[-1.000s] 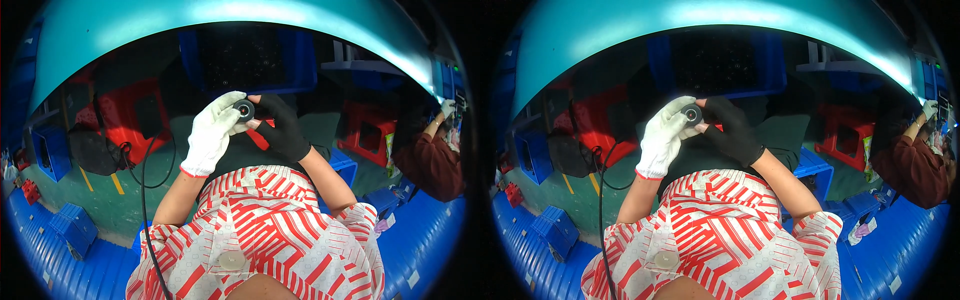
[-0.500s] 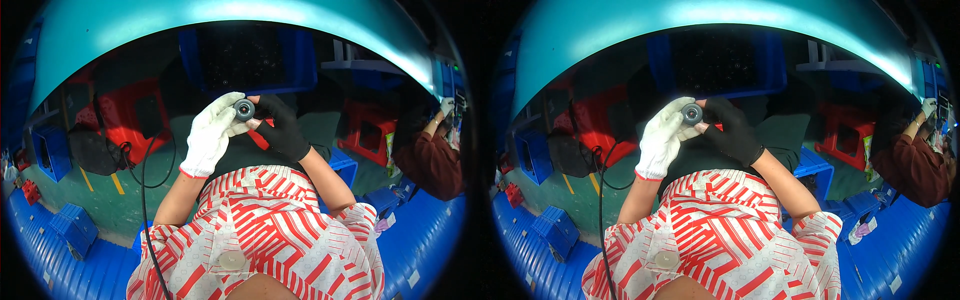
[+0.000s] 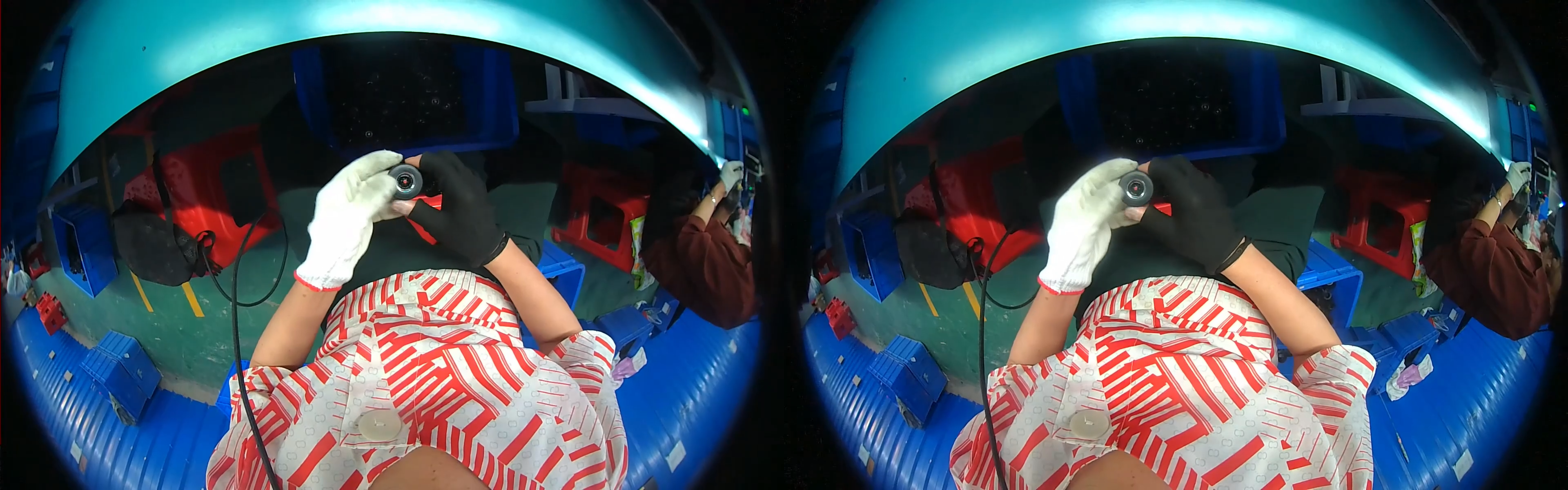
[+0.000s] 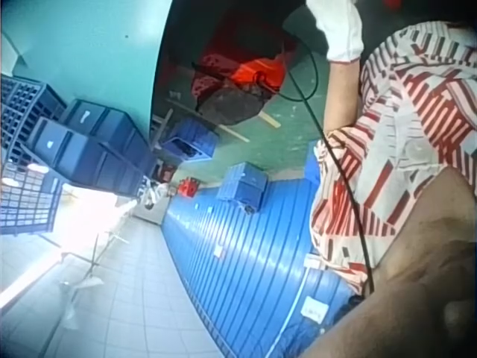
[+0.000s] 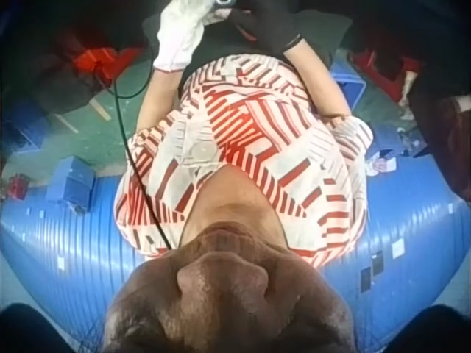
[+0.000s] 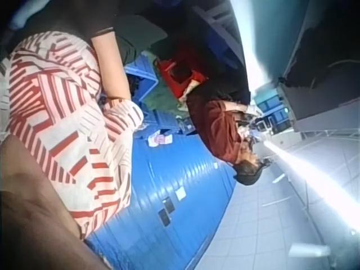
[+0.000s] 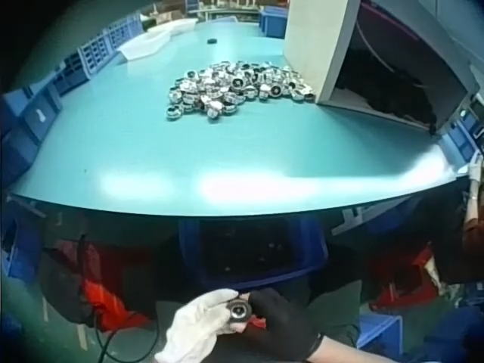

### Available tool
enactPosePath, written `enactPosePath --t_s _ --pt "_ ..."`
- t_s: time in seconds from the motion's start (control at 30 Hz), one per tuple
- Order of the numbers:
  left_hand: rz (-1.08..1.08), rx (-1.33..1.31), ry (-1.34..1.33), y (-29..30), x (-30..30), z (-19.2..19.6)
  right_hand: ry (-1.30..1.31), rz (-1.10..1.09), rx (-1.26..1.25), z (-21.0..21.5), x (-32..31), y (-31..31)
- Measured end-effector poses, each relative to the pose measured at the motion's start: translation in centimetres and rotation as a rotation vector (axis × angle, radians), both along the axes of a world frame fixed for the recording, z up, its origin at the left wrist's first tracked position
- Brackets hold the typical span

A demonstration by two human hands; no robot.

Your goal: Assembling small mechanical components by inserting silver metal pieces into black rubber rings.

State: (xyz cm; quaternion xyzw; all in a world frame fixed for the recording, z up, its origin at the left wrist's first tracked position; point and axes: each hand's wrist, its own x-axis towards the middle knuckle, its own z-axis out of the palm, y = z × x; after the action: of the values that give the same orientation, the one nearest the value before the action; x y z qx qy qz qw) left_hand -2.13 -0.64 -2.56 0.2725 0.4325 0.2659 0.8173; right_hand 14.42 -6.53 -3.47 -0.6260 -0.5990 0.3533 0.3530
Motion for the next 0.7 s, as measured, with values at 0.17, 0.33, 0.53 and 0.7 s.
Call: enactPosePath --t_s 0.17,0.33,0.53,0.7 --pt "-0.067 0.066 0.062 -0.8 0.1 -0.6 -0.071 0.005 0.028 0.0 -0.4 -0.3" --pt "-0.321 0.573 0.490 0.1 0.0 0.8 0.088 0.162 -0.062 0.6 1.2 0.5" --pt "-0.048 0.231 0.173 -0.5 0.4 0.4 0.294 -0.009 -0.284 0.7 0.5 0.4" --pt "-0.052 0.232 0.164 -0.9 0.4 -0.2 0.417 -0.062 -0.341 -0.3 0.9 -0.1"
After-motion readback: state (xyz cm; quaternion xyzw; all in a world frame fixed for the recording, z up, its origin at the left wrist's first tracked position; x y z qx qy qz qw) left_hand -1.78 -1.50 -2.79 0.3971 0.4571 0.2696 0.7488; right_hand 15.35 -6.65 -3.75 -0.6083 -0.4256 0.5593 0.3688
